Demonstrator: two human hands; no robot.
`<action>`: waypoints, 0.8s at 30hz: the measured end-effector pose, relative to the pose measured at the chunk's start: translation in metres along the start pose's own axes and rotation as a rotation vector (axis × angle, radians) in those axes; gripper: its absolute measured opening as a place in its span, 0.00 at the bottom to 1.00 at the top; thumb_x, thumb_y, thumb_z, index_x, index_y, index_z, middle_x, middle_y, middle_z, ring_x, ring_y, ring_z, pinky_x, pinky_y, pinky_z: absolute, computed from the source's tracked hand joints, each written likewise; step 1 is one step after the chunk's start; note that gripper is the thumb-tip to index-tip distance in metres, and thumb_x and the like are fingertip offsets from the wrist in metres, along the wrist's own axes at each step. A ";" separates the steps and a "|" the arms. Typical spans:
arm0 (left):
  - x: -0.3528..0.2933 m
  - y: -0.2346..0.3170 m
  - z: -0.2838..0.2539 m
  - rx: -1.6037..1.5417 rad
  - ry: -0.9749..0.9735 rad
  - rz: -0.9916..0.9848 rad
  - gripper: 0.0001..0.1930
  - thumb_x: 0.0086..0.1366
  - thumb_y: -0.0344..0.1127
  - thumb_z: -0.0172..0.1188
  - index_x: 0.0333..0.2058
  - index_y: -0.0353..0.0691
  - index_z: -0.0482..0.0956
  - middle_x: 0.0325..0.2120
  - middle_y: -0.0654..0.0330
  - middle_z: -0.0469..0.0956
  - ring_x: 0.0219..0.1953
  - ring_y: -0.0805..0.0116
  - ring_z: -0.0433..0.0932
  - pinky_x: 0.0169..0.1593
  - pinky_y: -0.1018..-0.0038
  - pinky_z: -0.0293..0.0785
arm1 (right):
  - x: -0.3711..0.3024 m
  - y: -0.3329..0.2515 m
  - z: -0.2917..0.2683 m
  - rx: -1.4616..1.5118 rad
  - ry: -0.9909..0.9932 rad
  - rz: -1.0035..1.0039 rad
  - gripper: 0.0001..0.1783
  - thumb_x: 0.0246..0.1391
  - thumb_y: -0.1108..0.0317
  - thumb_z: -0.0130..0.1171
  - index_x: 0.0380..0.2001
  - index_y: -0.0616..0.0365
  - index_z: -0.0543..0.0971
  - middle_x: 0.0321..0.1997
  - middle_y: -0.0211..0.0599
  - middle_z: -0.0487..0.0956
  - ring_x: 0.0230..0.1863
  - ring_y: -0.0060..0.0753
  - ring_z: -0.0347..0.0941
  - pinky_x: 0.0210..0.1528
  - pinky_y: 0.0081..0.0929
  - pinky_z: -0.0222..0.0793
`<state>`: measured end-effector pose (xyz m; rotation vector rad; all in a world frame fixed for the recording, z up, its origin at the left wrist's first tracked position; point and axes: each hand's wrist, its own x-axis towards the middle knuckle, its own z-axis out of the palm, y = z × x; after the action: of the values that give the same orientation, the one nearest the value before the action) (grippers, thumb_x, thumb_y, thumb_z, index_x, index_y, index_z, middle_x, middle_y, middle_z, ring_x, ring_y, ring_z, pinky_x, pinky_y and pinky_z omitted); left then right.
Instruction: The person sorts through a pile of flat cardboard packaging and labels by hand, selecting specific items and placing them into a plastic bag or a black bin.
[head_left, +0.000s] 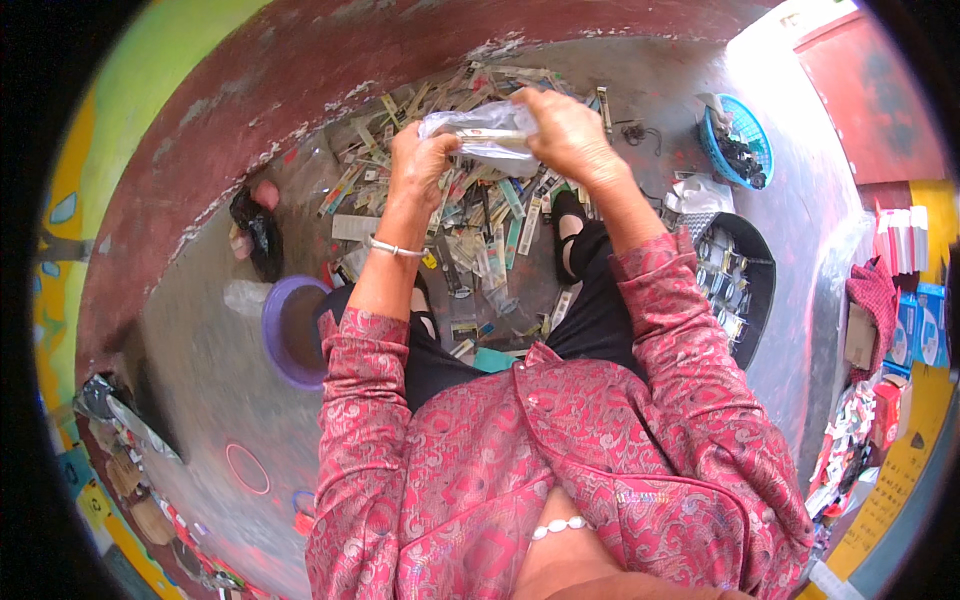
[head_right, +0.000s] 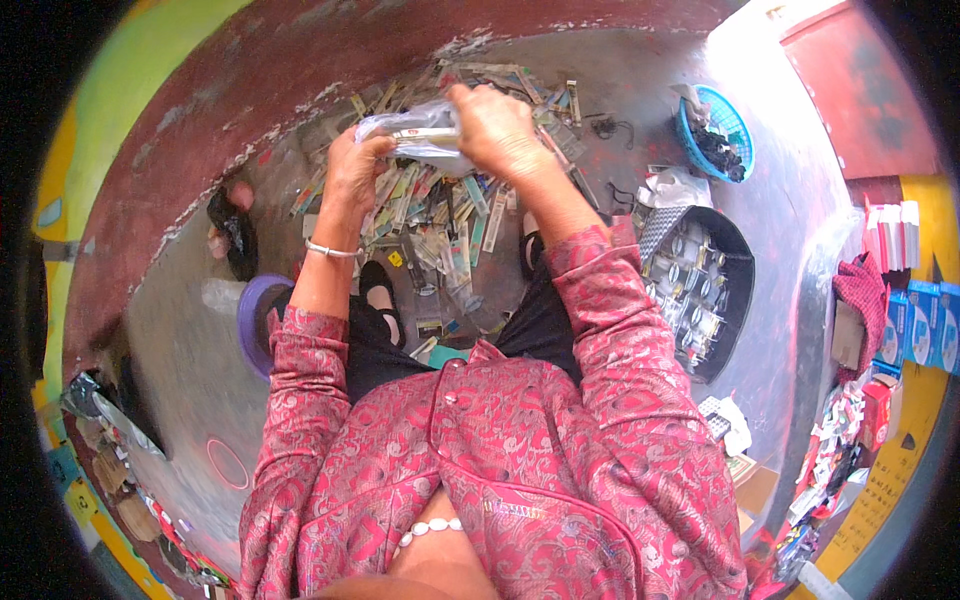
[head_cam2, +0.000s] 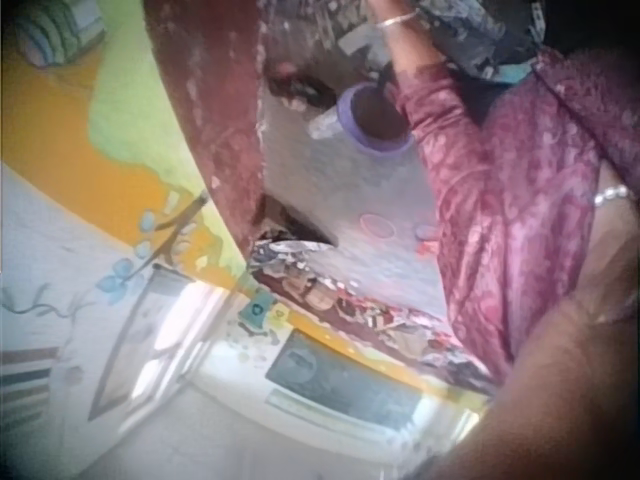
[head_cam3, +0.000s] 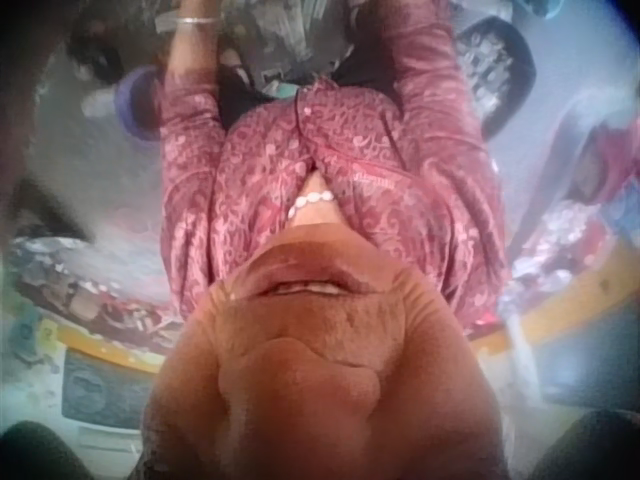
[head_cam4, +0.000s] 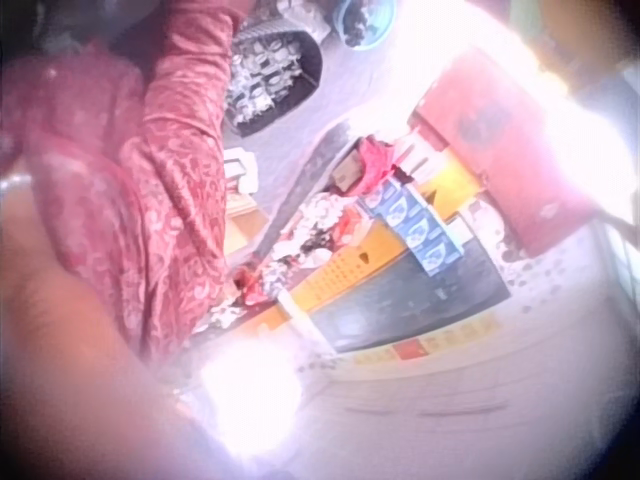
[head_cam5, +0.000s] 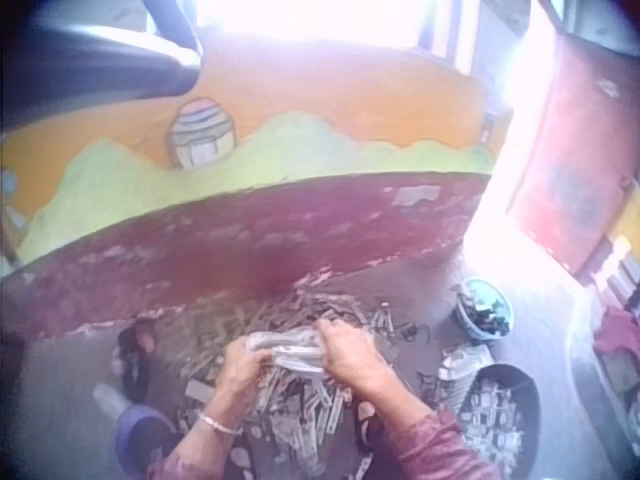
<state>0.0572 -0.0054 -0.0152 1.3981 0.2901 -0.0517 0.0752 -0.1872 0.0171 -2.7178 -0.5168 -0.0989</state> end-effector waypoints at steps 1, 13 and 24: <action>0.001 -0.002 -0.001 0.015 -0.001 0.009 0.10 0.43 0.23 0.59 0.29 0.33 0.73 0.25 0.62 0.75 0.24 0.74 0.71 0.29 0.78 0.66 | 0.001 0.011 -0.002 0.199 0.013 -0.022 0.21 0.37 0.73 0.56 0.41 0.55 0.72 0.37 0.50 0.75 0.40 0.44 0.74 0.43 0.37 0.68; 0.000 0.014 -0.017 0.286 -0.027 0.034 0.12 0.49 0.37 0.63 0.28 0.35 0.76 0.23 0.63 0.76 0.24 0.75 0.73 0.26 0.77 0.67 | -0.004 0.029 -0.026 1.019 0.337 0.290 0.13 0.41 0.79 0.44 0.30 0.64 0.76 0.26 0.36 0.79 0.20 0.18 0.68 0.21 0.18 0.65; 0.017 0.018 -0.035 0.731 0.144 0.337 0.09 0.47 0.34 0.57 0.23 0.34 0.72 0.23 0.56 0.74 0.25 0.67 0.72 0.31 0.71 0.67 | 0.004 0.038 -0.024 0.387 0.569 0.075 0.13 0.40 0.73 0.47 0.30 0.53 0.78 0.31 0.44 0.78 0.35 0.48 0.74 0.41 0.38 0.68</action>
<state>0.0716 0.0346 -0.0070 2.1662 0.1515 0.2454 0.0928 -0.2276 0.0269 -2.1891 -0.2311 -0.6558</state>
